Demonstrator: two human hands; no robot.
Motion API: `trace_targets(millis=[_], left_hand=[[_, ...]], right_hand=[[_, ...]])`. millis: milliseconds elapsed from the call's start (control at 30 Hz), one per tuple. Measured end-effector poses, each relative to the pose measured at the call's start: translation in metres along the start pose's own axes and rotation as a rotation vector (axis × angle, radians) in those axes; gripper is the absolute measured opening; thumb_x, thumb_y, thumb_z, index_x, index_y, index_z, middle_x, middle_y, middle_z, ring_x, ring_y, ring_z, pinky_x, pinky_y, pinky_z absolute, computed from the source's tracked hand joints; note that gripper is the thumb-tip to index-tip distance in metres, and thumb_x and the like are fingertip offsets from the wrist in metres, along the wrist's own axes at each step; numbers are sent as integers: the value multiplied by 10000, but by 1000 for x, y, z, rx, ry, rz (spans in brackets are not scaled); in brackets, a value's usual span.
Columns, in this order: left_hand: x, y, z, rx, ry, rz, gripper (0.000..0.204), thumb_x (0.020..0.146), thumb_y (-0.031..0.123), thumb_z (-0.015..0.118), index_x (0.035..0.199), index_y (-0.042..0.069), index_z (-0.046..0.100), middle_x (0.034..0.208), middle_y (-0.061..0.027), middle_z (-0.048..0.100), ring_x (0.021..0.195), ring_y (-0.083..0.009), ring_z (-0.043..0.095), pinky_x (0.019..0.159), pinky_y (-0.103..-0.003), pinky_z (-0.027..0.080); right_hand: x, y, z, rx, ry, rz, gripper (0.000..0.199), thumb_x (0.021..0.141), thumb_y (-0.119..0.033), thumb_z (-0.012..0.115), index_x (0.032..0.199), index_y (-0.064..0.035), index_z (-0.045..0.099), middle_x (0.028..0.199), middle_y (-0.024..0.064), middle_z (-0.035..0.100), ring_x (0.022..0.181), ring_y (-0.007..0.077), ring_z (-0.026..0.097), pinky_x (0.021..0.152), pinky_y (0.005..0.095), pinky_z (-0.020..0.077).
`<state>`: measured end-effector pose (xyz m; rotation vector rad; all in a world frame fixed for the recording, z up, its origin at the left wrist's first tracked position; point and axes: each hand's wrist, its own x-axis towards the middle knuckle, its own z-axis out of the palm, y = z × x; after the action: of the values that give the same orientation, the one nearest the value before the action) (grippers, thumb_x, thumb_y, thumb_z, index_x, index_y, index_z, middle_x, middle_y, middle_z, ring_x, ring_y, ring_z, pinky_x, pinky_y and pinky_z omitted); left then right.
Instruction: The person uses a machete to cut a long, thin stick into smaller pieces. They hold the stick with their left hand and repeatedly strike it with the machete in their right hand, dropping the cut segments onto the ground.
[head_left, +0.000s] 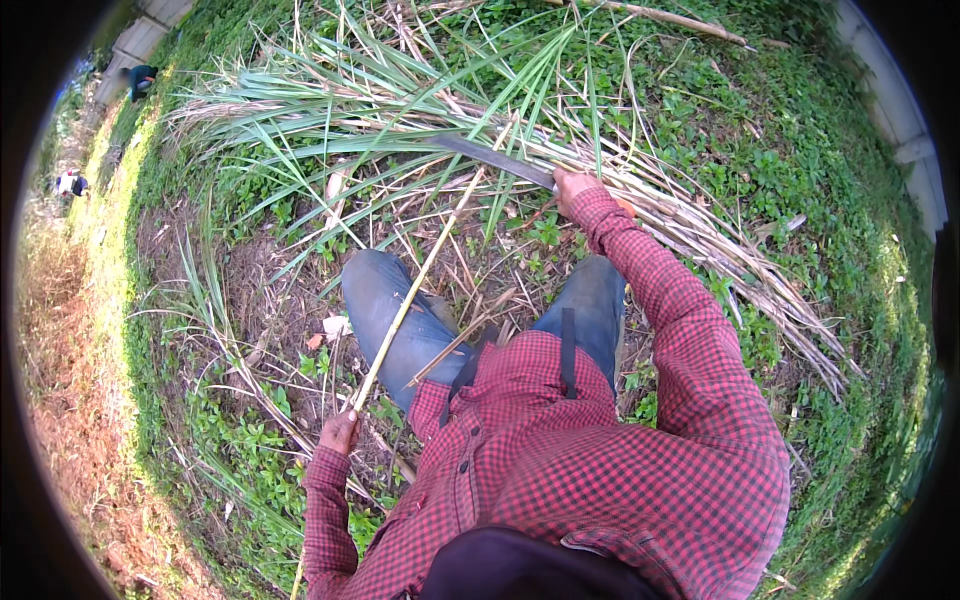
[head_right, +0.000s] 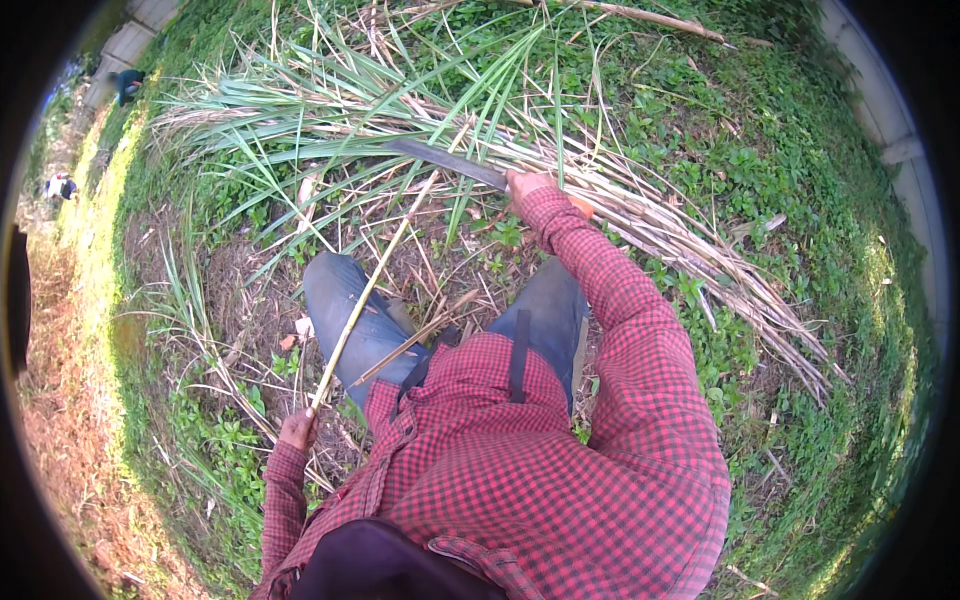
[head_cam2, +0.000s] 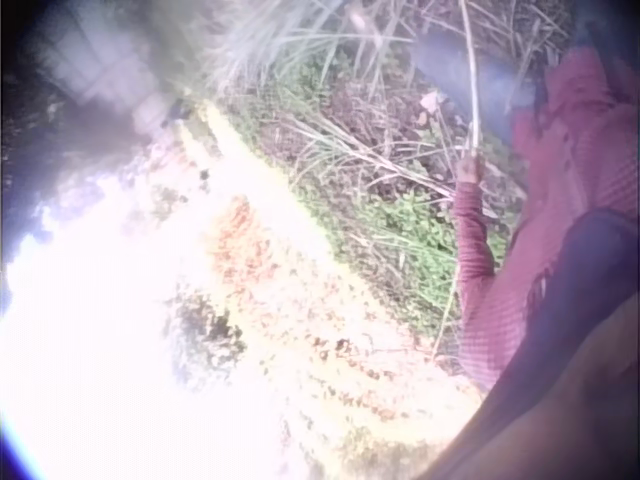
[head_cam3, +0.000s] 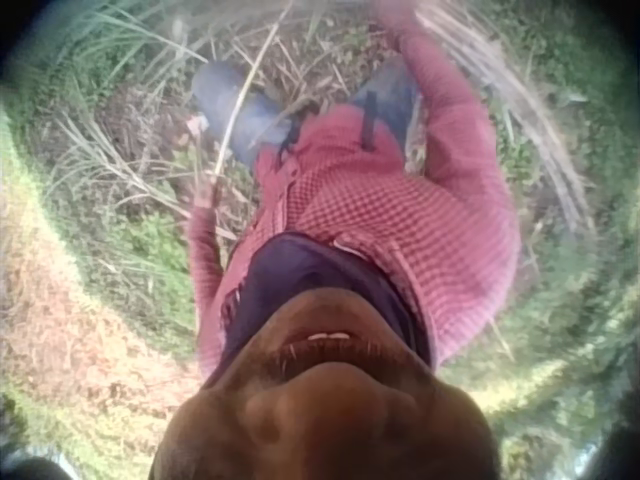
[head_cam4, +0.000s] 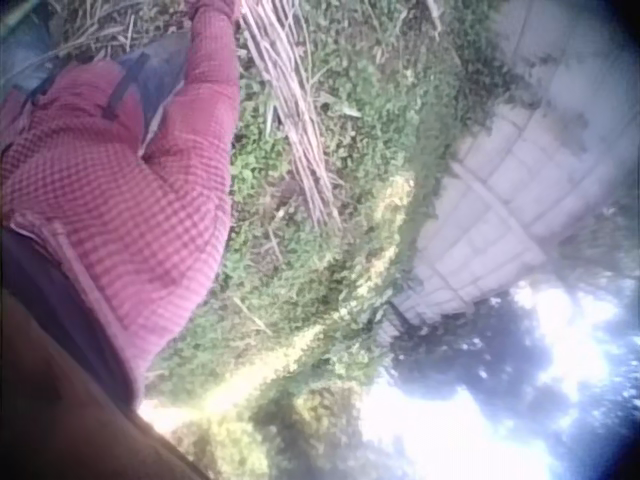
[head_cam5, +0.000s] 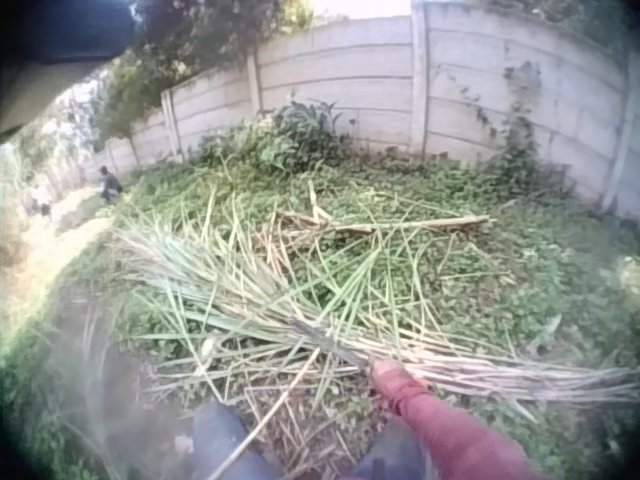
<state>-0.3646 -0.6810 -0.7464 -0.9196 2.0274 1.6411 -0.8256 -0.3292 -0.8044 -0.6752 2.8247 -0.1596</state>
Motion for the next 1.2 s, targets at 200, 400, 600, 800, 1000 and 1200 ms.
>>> trace_targets(millis=[200,400,600,800,1000,1200], left_hand=[[-26,-12,-17,54,59,-18,355,907,332,454,662,77,491,512,54,372,449,-58,318,421,-217,250],[-26,-13,-13,521,377,142,281,896,277,477,752,40,520,529,-73,466,476,-206,437,460,-323,346],[-13,-9,-9,833,557,273,244,877,305,478,820,76,541,563,-202,516,549,-408,522,483,-483,380],[-20,-35,-14,895,583,258,270,876,329,471,794,75,509,567,-205,521,554,-417,521,483,-489,376],[-34,-33,-15,818,623,293,251,874,328,471,818,88,523,581,-214,526,570,-421,523,504,-493,383],[-48,-62,-29,1055,599,194,244,876,344,469,819,109,495,551,-170,533,528,-392,533,466,-469,395]], right_hand=[[35,29,0,18,-50,230,274,785,-171,530,1037,-64,533,892,190,622,841,325,612,730,417,492],[-4,8,1,-2,-170,70,337,700,-192,610,1002,-49,567,903,184,622,861,317,610,750,416,488],[-21,16,104,853,-55,622,440,649,-245,674,996,7,575,830,166,640,766,296,623,692,393,495],[-61,-32,24,239,33,16,285,748,-189,567,989,-55,494,850,176,609,791,340,607,692,433,485],[-16,-7,14,7,-16,-102,231,728,-124,565,932,-41,495,827,174,611,788,347,599,678,437,484],[-6,23,-12,56,-155,293,379,746,-200,576,1112,-109,530,1031,176,591,946,321,579,846,415,456]])
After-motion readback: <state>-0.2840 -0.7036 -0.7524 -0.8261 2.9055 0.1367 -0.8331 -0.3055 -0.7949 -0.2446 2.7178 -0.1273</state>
